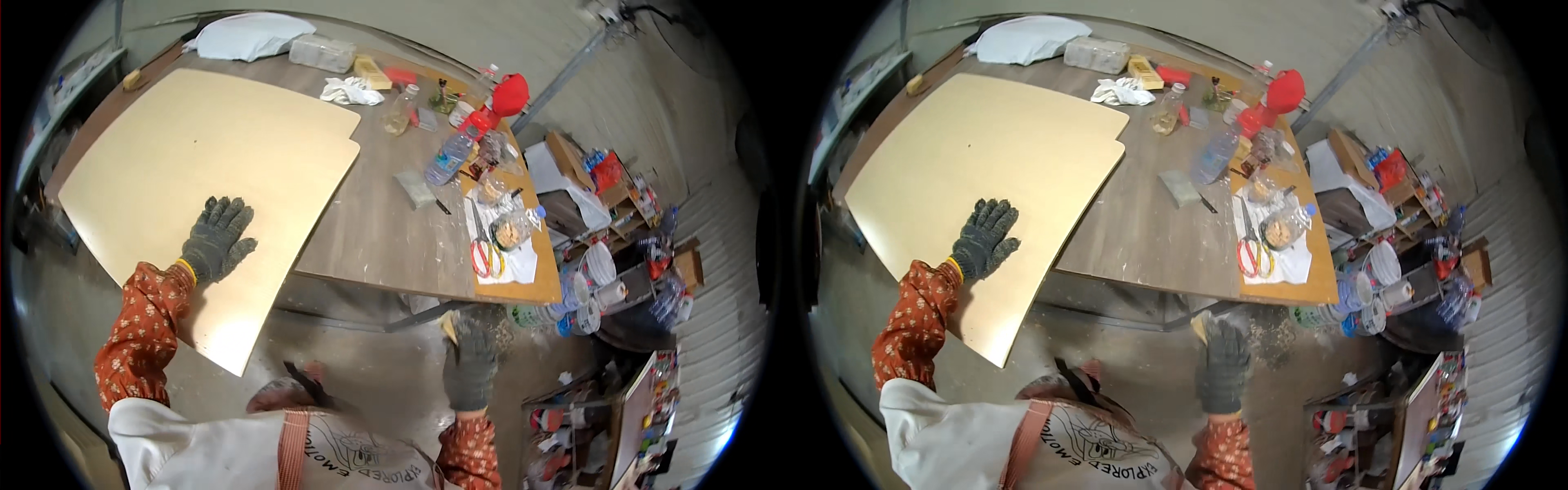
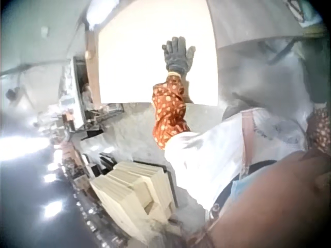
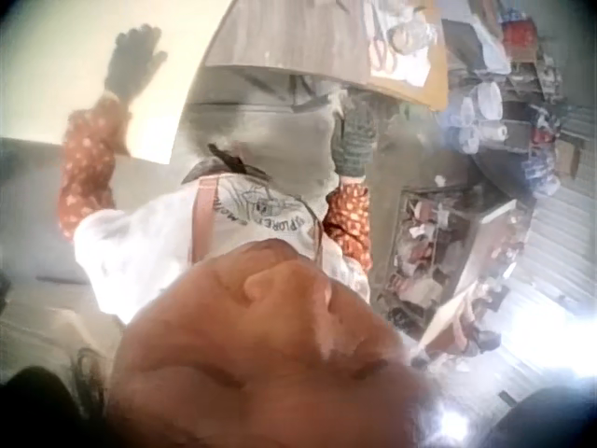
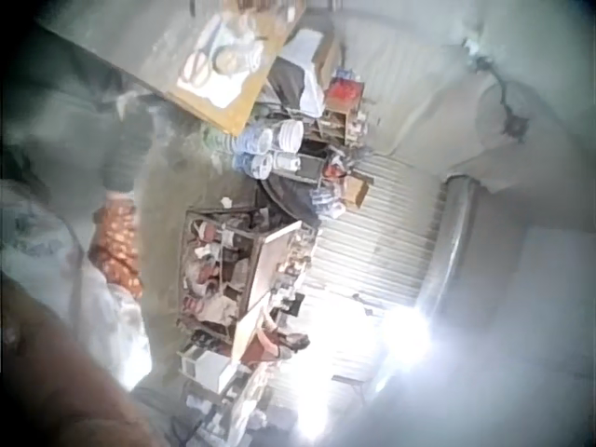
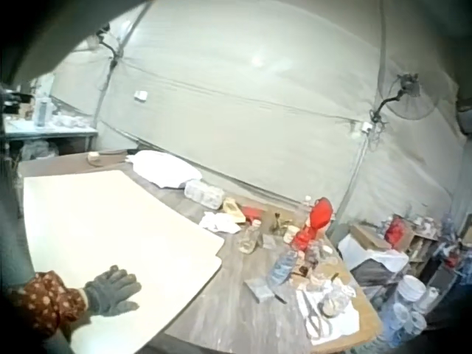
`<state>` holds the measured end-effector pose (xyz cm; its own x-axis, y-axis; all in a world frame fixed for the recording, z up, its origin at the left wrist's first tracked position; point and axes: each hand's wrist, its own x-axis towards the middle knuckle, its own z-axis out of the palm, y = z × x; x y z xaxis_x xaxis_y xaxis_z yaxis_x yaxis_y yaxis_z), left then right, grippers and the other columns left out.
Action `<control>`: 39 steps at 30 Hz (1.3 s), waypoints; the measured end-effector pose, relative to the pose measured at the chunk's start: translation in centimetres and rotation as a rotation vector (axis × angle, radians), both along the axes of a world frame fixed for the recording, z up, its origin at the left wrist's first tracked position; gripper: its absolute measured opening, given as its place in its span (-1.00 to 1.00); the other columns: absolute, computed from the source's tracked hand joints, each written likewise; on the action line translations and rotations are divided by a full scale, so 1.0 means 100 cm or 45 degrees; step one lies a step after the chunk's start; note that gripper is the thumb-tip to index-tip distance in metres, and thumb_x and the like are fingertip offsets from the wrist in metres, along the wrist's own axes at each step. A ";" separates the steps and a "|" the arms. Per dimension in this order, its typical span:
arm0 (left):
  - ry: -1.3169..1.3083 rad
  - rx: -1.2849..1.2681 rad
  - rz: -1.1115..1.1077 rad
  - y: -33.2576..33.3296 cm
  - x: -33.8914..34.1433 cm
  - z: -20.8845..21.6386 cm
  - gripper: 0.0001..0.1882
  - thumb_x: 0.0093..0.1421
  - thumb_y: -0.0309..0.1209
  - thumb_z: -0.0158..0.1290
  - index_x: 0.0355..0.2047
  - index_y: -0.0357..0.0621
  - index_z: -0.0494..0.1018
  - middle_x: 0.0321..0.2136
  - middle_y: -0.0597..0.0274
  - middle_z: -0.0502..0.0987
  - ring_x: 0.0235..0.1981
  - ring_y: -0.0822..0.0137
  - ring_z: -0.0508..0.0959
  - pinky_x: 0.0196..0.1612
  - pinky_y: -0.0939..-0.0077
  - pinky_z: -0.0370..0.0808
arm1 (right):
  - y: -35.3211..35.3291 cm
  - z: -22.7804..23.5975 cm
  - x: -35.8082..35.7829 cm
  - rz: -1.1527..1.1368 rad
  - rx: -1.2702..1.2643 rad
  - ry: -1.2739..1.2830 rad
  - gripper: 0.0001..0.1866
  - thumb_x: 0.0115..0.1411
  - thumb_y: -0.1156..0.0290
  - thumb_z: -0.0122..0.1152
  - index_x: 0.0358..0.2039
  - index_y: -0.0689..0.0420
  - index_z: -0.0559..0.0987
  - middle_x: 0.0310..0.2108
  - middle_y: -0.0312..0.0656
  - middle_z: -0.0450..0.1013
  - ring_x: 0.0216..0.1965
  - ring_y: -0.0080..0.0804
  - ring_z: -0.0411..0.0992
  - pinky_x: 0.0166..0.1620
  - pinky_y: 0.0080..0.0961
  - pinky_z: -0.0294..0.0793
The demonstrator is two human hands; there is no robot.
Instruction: The person sands the edges and surfaces of wooden boards using a sanding block, then wipes the boards with a cloth.
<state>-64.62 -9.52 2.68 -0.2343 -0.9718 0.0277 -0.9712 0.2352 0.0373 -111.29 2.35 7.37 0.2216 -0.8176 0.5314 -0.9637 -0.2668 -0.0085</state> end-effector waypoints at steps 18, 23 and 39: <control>0.067 -0.383 0.000 -0.001 0.005 -0.008 -0.36 0.27 0.04 -0.05 0.22 -0.12 0.31 0.26 -0.08 0.26 0.32 -0.09 0.18 0.39 -0.09 -0.04 | -0.360 0.044 -0.053 0.216 0.499 1.309 -0.74 0.11 0.23 0.07 -0.23 -0.04 0.63 -0.14 -0.07 0.47 -0.02 -0.01 0.36 0.05 0.14 0.25; 0.033 -0.424 0.079 -0.001 -0.007 0.009 -0.39 0.27 0.02 -0.02 0.18 -0.11 0.37 0.24 -0.03 0.30 0.33 -0.02 0.17 0.40 -0.04 -0.04 | -0.376 0.104 0.045 0.984 0.266 0.867 -0.75 0.06 0.34 0.07 -0.22 0.01 0.56 -0.29 -0.19 0.47 -0.25 -0.15 0.42 -0.29 -0.15 0.34; 0.152 -0.226 0.403 -0.001 -0.014 0.045 -0.36 0.26 0.06 0.00 0.23 -0.05 0.31 0.21 -0.05 0.29 0.25 -0.01 0.28 0.35 -0.09 0.07 | -0.721 -0.082 0.289 0.126 0.599 -0.012 -0.33 0.11 -0.09 0.19 0.18 -0.08 0.36 0.20 0.03 0.29 0.19 0.02 0.30 0.16 -0.10 0.34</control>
<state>-65.99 -9.65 7.17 0.0916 -0.9732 0.2111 -0.9881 -0.0626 0.1403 -82.40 -69.71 -0.86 0.3072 -0.9452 0.1110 -0.9333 -0.3220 -0.1589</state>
